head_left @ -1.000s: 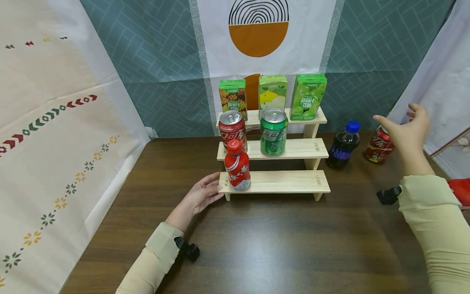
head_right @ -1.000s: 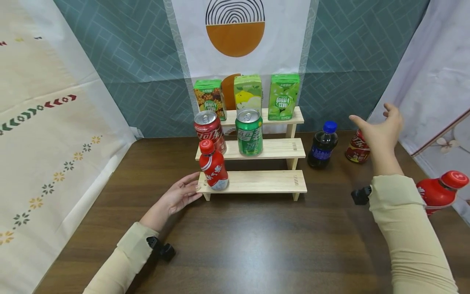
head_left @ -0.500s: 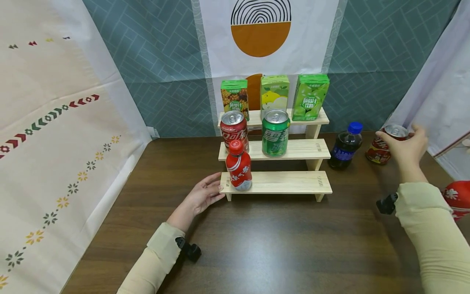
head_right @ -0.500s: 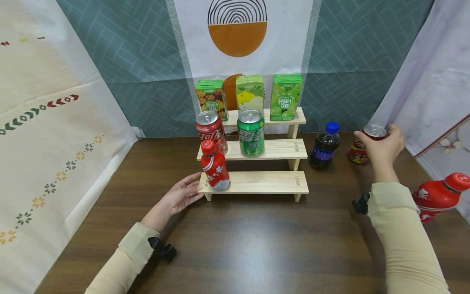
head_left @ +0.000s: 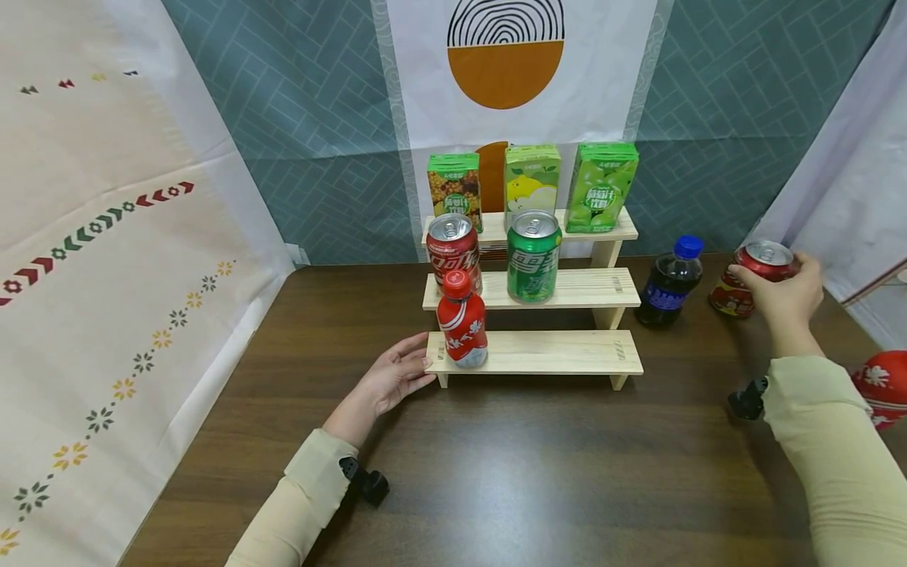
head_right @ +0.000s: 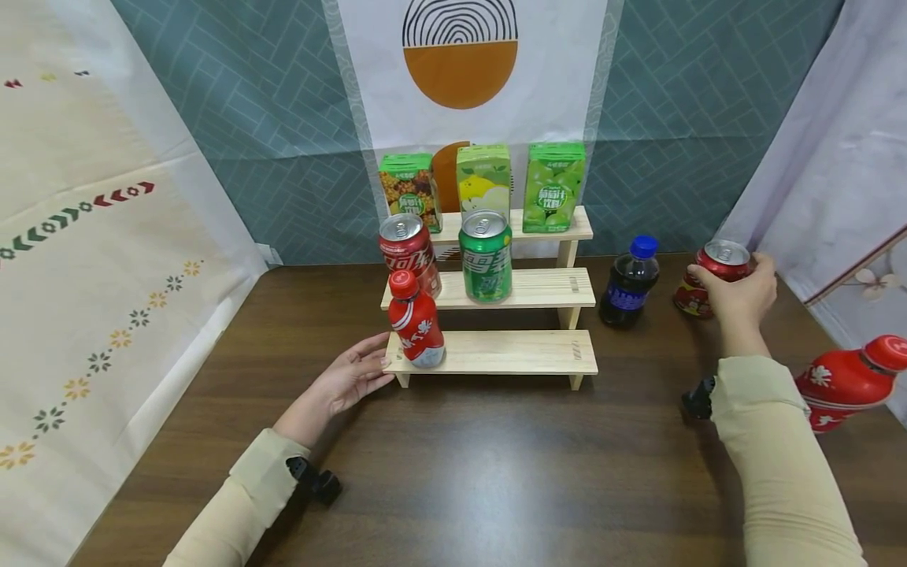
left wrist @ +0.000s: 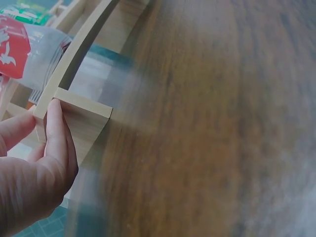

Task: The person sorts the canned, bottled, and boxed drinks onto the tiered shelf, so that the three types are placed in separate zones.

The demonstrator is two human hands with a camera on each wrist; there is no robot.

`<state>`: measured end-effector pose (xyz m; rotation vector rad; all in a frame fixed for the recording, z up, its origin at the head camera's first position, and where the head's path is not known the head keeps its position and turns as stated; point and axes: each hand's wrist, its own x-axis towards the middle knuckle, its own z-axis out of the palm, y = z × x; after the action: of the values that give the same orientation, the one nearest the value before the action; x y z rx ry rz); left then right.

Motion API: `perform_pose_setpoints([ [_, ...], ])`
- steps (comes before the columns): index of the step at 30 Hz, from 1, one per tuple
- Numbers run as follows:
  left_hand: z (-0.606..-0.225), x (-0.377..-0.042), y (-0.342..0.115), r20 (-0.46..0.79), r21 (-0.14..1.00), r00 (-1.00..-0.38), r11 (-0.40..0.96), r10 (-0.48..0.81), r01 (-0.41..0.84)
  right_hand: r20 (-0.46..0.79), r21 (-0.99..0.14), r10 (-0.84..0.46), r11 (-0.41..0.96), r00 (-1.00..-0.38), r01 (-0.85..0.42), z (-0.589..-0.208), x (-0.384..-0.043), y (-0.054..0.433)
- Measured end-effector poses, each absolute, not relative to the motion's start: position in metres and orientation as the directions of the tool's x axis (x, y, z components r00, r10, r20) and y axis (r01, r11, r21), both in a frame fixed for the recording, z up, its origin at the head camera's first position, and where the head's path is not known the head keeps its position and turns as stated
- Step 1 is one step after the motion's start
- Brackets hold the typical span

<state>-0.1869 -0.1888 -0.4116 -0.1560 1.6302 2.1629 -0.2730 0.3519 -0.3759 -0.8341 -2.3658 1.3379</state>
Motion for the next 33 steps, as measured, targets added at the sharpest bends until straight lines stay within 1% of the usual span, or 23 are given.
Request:
perform_pose_setpoints([
  [5, -0.411, -0.187, -0.189, -0.333, 0.895, -0.904, -0.211, 0.269, -0.393, -0.067, -0.855, 0.602, 0.376, -0.796, 0.357, -0.378, -0.273, 0.353],
  [14, -0.412, -0.187, -0.189, -0.336, 0.895, -0.906, -0.212, 0.256, -0.392, -0.026, -0.816, 0.552, 0.470, -0.834, 0.336, -0.380, -0.275, 0.354],
  [22, -0.413, -0.186, -0.189, -0.332, 0.897, -0.908, -0.212, 0.255, -0.387, -0.084, -0.816, 0.529, 0.450, -0.844, 0.363, -0.376, -0.276, 0.357],
  [27, -0.412, -0.185, -0.189, -0.334, 0.894, -0.907, -0.219, 0.257, -0.391, -0.066, -0.794, 0.512, 0.493, -0.856, 0.356, -0.375, -0.276, 0.361],
  [33, -0.412, -0.186, -0.188, -0.329, 0.894, -0.910, -0.226, 0.253, -0.386, -0.011, -0.762, 0.483, 0.563, -0.876, 0.320, -0.375, -0.274, 0.363],
])
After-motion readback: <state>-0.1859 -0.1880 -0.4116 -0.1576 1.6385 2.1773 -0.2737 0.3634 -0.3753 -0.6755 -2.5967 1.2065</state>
